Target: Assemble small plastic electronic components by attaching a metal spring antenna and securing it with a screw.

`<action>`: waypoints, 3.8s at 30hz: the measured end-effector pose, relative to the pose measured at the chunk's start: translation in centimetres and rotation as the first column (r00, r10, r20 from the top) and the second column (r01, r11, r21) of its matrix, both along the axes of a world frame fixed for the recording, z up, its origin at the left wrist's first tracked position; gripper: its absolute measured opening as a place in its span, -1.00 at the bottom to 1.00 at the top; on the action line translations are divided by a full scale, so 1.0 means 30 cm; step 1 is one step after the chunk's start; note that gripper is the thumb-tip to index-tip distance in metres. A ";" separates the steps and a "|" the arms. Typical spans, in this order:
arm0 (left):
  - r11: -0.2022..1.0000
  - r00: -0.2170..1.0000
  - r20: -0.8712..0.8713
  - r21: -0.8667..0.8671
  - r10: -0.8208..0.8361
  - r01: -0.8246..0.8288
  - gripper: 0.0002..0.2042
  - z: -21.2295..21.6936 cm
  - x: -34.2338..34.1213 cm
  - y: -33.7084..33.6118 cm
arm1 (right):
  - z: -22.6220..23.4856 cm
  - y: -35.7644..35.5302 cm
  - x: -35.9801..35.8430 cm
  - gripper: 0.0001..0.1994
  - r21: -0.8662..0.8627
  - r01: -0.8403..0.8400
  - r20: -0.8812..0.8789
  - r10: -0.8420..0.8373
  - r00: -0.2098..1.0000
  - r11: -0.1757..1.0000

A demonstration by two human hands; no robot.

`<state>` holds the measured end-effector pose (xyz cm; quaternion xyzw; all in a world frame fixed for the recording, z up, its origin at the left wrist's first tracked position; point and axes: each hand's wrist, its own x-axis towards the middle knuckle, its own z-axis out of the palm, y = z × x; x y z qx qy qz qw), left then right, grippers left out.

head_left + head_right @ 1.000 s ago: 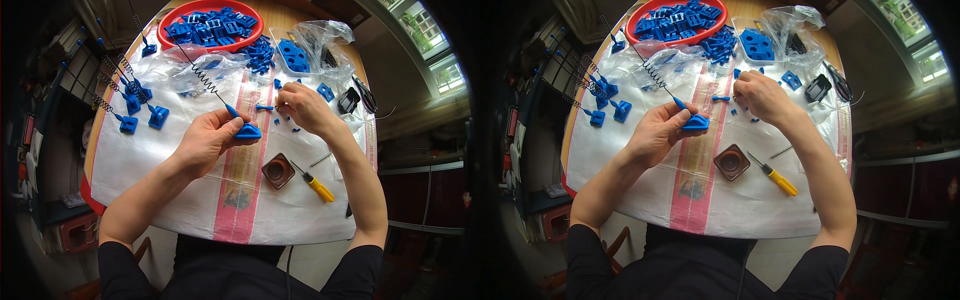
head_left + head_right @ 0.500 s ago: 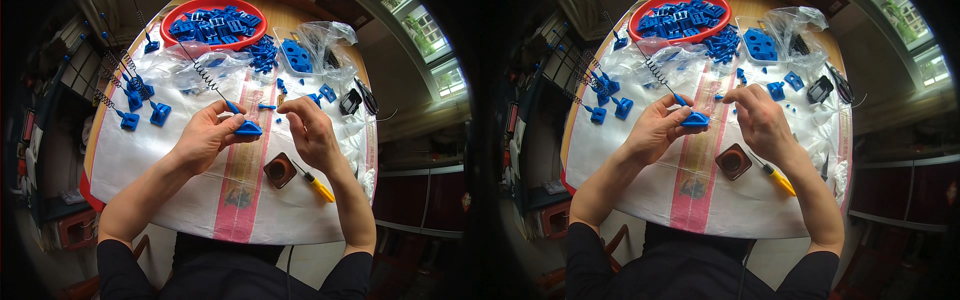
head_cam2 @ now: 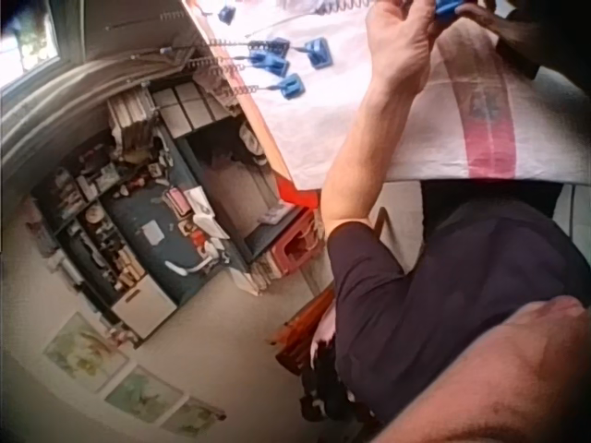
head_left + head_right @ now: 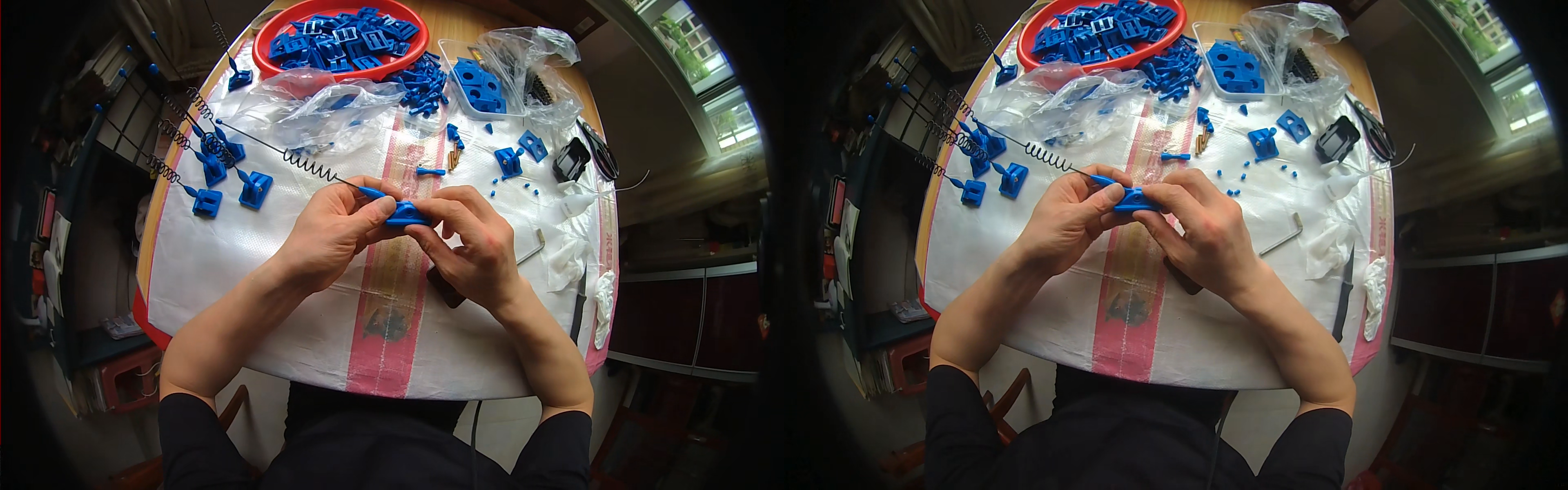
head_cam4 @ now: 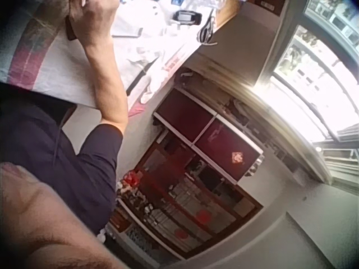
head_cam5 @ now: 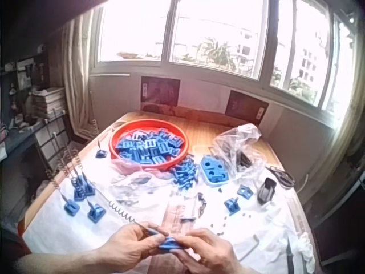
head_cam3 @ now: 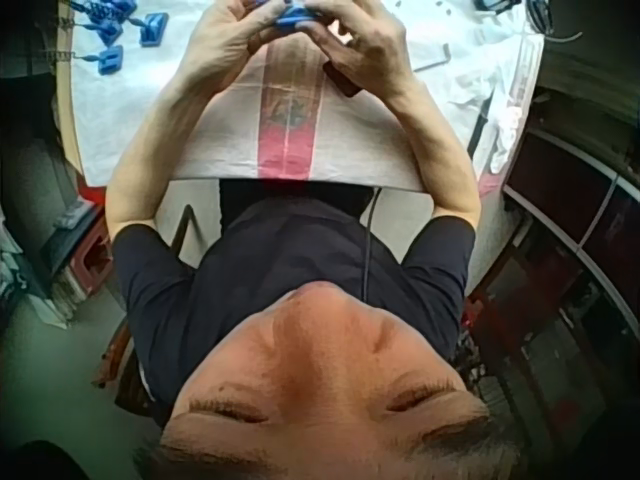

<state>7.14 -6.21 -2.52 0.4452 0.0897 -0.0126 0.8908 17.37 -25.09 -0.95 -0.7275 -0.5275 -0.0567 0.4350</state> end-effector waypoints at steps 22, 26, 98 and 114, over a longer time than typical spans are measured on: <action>1.000 0.999 -0.033 0.022 0.009 -0.009 -0.78 0.006 -0.003 0.005 | -0.022 0.002 -0.016 -0.71 0.096 0.016 0.060 -0.022 0.998 0.995; 1.000 0.998 -0.066 0.027 0.011 -0.009 -0.78 0.008 -0.006 0.011 | -0.017 -0.005 -0.019 -0.70 0.086 0.015 0.086 -0.022 0.996 0.996; 0.994 0.987 0.136 0.064 0.083 -0.093 -0.78 -0.011 -0.002 -0.029 | 0.007 -0.012 -0.016 -0.72 0.176 0.048 0.165 -0.078 0.983 0.983; 0.981 0.966 0.182 0.031 0.181 -0.190 -0.82 -0.008 0.004 -0.078 | 0.005 -0.024 -0.017 -0.72 0.167 0.068 0.229 -0.106 0.968 0.984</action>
